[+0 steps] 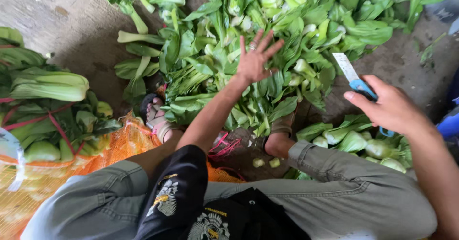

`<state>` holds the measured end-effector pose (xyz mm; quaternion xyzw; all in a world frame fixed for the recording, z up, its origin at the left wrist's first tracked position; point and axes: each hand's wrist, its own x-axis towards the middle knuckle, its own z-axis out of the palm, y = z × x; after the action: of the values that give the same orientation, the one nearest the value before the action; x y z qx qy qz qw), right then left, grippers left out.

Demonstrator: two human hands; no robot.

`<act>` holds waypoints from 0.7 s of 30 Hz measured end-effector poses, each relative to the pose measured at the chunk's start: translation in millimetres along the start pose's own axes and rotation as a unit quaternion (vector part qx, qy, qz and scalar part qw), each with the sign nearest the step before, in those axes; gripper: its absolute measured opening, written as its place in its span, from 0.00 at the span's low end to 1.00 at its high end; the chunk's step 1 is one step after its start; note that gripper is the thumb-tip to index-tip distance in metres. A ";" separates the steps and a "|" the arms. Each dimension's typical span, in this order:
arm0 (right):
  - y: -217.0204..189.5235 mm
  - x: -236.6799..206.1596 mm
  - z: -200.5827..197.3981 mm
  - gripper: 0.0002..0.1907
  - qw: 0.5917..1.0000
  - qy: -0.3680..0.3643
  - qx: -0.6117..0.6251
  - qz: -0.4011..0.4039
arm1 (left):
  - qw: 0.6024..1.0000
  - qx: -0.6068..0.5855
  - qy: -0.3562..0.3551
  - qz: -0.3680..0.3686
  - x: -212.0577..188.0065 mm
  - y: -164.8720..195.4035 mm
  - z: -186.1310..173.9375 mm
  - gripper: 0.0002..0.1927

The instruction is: The person sits on the floor among large piles of bok choy and trims them one at a time, holding each head in one hand and cutting off root ends and outer leaves with a small knife, then tossing the trimmed vegetable back onto the pile.

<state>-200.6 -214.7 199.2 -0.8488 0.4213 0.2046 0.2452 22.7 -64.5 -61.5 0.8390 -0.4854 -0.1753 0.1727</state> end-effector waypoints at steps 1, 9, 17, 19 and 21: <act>-2.0 1.1 -0.9 0.26 1.000 0.011 -0.005 0.001 | 0.997 0.040 -0.059 0.002 9.5 10.2 0.2 0.45; 28.3 0.9 -7.8 0.20 0.986 0.112 0.014 -0.124 | 0.978 0.103 -0.181 0.027 -42.6 -1.5 49.7 0.41; 71.5 -2.5 -2.8 0.15 0.983 0.100 0.122 -0.090 | 0.928 0.281 -0.242 0.023 -105.2 -75.4 92.6 0.23; 81.4 -7.9 2.2 0.15 0.985 0.107 0.117 -0.064 | 0.922 0.300 -0.244 0.031 -113.5 -90.3 79.8 0.21; 87.9 -9.5 5.4 0.15 0.986 0.114 0.101 -0.067 | 0.932 0.292 -0.208 0.047 -113.8 -95.2 52.9 0.22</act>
<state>-278.4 -251.9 178.7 -0.8637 0.4072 0.0464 0.2934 16.9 73.4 -137.3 0.7736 -0.5787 -0.1879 -0.1770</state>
